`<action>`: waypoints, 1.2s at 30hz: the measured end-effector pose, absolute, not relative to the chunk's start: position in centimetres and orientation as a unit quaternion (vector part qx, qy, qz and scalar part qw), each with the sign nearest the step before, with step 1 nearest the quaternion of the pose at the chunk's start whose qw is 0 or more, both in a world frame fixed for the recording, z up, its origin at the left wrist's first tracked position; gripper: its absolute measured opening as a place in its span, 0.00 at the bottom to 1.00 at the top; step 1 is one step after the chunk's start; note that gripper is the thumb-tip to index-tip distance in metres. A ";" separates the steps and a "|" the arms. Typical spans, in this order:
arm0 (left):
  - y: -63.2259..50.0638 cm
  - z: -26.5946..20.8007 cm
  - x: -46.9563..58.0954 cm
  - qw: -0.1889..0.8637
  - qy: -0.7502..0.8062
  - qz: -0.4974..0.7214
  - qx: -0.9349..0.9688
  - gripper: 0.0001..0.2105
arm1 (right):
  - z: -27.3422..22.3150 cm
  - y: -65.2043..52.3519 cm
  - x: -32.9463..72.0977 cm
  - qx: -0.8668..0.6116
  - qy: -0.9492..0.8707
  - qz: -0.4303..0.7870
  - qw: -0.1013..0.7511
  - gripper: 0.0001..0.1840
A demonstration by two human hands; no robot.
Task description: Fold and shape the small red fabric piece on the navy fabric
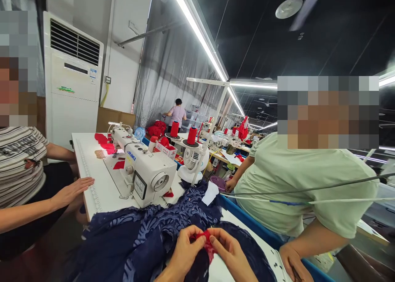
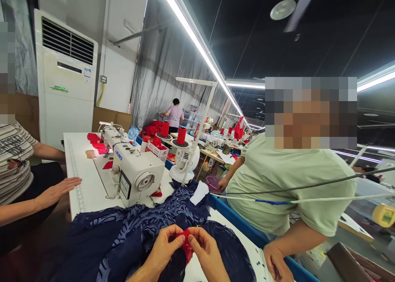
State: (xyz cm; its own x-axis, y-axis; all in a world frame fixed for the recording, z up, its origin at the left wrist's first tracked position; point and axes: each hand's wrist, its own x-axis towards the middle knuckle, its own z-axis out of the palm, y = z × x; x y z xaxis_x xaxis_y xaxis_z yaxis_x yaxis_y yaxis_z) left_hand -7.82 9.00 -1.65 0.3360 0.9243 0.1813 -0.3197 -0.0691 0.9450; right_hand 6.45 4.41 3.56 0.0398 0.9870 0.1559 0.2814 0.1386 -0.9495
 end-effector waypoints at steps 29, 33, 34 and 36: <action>8.5 -0.1 -8.5 0.664 0.268 0.482 0.506 0.12 | 2.5 4.1 6.5 -0.525 -0.562 0.399 0.499 0.31; 8.3 -0.1 -8.5 0.666 0.260 0.477 0.511 0.16 | 1.3 4.2 6.9 -0.535 -0.553 0.382 0.512 0.31; 8.3 -0.1 -8.5 0.667 0.257 0.477 0.511 0.16 | 1.0 4.2 7.0 -0.537 -0.550 0.378 0.516 0.31; 8.4 -0.2 -8.5 0.669 0.252 0.477 0.511 0.17 | 0.6 4.3 7.1 -0.539 -0.547 0.373 0.520 0.31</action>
